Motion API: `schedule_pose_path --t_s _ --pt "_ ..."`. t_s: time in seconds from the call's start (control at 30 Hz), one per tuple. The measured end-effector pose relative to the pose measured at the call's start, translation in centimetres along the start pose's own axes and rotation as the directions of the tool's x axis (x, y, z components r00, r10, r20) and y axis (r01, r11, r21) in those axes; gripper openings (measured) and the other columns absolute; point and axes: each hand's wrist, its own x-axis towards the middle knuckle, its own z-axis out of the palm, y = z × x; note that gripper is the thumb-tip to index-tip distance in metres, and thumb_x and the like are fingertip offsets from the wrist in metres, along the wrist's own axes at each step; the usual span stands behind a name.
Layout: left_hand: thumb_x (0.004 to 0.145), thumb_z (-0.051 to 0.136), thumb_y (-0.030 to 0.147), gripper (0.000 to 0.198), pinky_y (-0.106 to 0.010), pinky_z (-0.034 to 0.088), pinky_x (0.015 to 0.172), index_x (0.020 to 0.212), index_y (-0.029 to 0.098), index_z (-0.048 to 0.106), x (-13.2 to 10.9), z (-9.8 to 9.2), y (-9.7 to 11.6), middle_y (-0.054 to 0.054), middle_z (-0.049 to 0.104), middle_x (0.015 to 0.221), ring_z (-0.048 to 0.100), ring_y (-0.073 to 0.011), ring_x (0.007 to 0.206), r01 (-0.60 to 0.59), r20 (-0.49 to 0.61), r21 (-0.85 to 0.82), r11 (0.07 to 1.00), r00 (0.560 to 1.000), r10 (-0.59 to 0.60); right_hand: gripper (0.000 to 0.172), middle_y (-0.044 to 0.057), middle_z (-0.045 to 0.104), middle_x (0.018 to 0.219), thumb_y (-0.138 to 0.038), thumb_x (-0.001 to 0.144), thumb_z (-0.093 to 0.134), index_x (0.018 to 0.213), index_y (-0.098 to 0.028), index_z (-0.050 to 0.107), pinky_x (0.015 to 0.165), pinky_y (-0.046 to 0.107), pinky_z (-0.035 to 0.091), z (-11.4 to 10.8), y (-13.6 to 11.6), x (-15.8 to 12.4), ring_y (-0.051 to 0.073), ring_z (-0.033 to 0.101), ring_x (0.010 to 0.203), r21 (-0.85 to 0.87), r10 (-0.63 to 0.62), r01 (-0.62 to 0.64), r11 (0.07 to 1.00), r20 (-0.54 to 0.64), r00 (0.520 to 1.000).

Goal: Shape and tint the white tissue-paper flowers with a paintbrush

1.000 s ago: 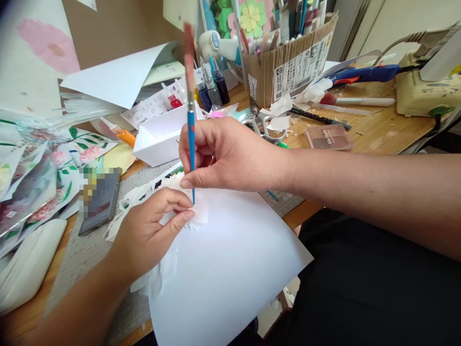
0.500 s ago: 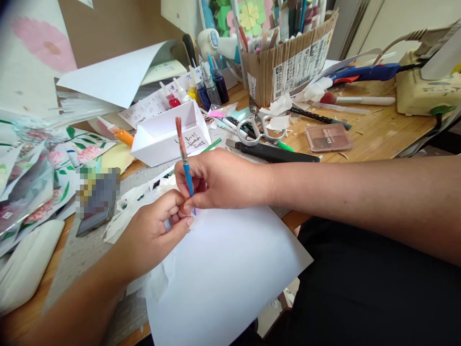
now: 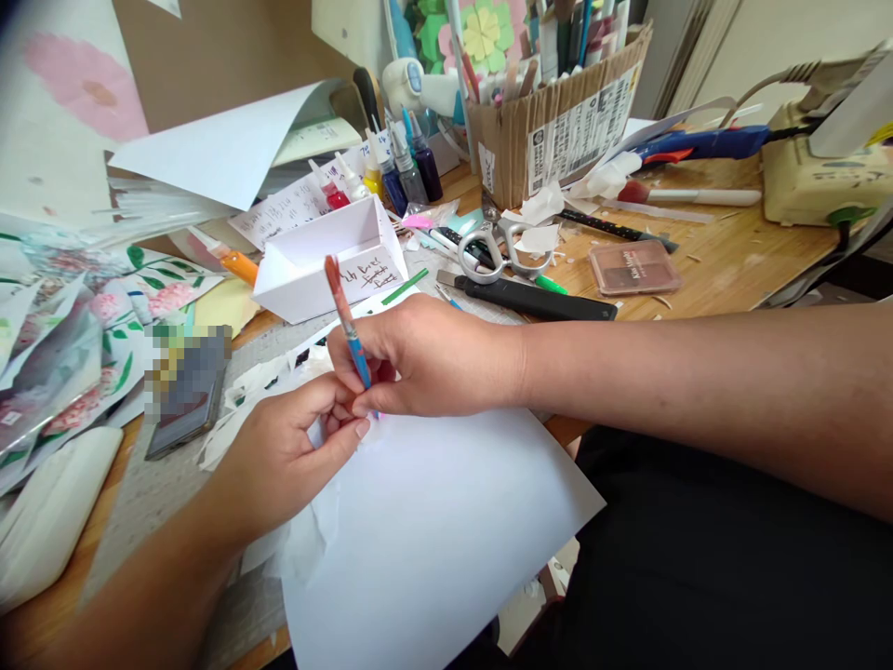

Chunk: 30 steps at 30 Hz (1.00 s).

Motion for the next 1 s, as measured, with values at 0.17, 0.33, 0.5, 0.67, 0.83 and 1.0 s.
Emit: schedule_pose_path --t_s 0.17,0.33,0.5,0.67,0.83,1.0 --pt "0.076 0.053 0.018 0.003 -0.018 0.038 0.050 0.074 0.020 0.055 -0.1 -0.1 -0.1 0.006 0.054 0.059 0.049 -0.0089 0.053 -0.006 -0.001 -0.014 1.000 1.000 0.006 0.010 0.001 0.062 0.072 -0.007 0.070 0.063 0.075 -0.012 0.057 0.060 0.022 0.041 0.1 0.2 0.0 0.012 0.057 0.066 -0.040 -0.016 0.017 0.999 0.004 1.000" --pt "0.080 0.050 0.024 0.007 -0.023 0.042 0.059 0.081 0.021 0.057 -0.2 -0.8 -0.6 0.003 0.059 0.068 0.055 -0.0121 0.064 0.051 -0.055 -0.040 0.998 0.997 -0.053 0.001 0.000 0.060 0.071 -0.013 0.076 0.058 0.075 -0.014 0.057 0.058 0.023 0.036 0.1 -0.2 0.3 0.012 0.054 0.066 -0.286 -0.086 0.099 0.953 0.059 0.995" --pt "0.079 0.053 0.025 0.011 -0.023 0.040 0.058 0.083 0.022 0.062 -0.2 -1.1 -0.9 0.003 0.059 0.067 0.052 -0.0121 0.062 0.050 -0.092 0.063 0.997 0.995 -0.044 0.003 0.000 0.061 0.071 -0.013 0.077 0.059 0.075 -0.015 0.058 0.060 0.022 0.038 -0.2 -0.5 0.2 0.011 0.054 0.065 -0.194 -0.052 0.073 0.978 0.112 0.992" --pt "0.077 0.055 0.025 0.013 -0.022 0.038 0.054 0.088 0.023 0.063 -0.3 -1.1 -1.2 0.005 0.052 0.061 0.048 -0.0102 0.055 0.017 -0.109 0.099 0.995 0.994 -0.006 0.007 0.004 0.064 0.074 -0.015 0.074 0.063 0.075 -0.011 0.058 0.059 0.023 0.044 -0.8 -0.1 -0.3 0.013 0.060 0.067 0.029 0.042 -0.042 0.999 -0.021 0.999" --pt "0.077 0.054 0.024 0.014 -0.021 0.038 0.055 0.088 0.024 0.062 -0.3 -1.1 -1.5 0.006 0.050 0.060 0.047 -0.0096 0.056 0.004 -0.059 0.113 0.994 0.998 0.003 0.008 0.005 0.065 0.073 -0.016 0.071 0.065 0.074 -0.010 0.060 0.063 0.026 0.047 -0.8 0.0 -0.2 0.015 0.061 0.069 -0.001 0.061 -0.061 0.998 -0.118 0.991" --pt "0.077 0.055 0.023 0.016 -0.021 0.038 0.054 0.091 0.024 0.061 -0.3 -1.3 -1.7 0.005 0.049 0.061 0.046 -0.0096 0.056 -0.022 -0.049 0.138 0.990 0.998 0.029 0.010 0.003 0.063 0.072 -0.021 0.073 0.066 0.073 -0.013 0.058 0.062 0.024 0.048 0.0 0.2 -0.1 0.015 0.062 0.069 0.112 0.128 -0.120 0.986 -0.069 0.989"
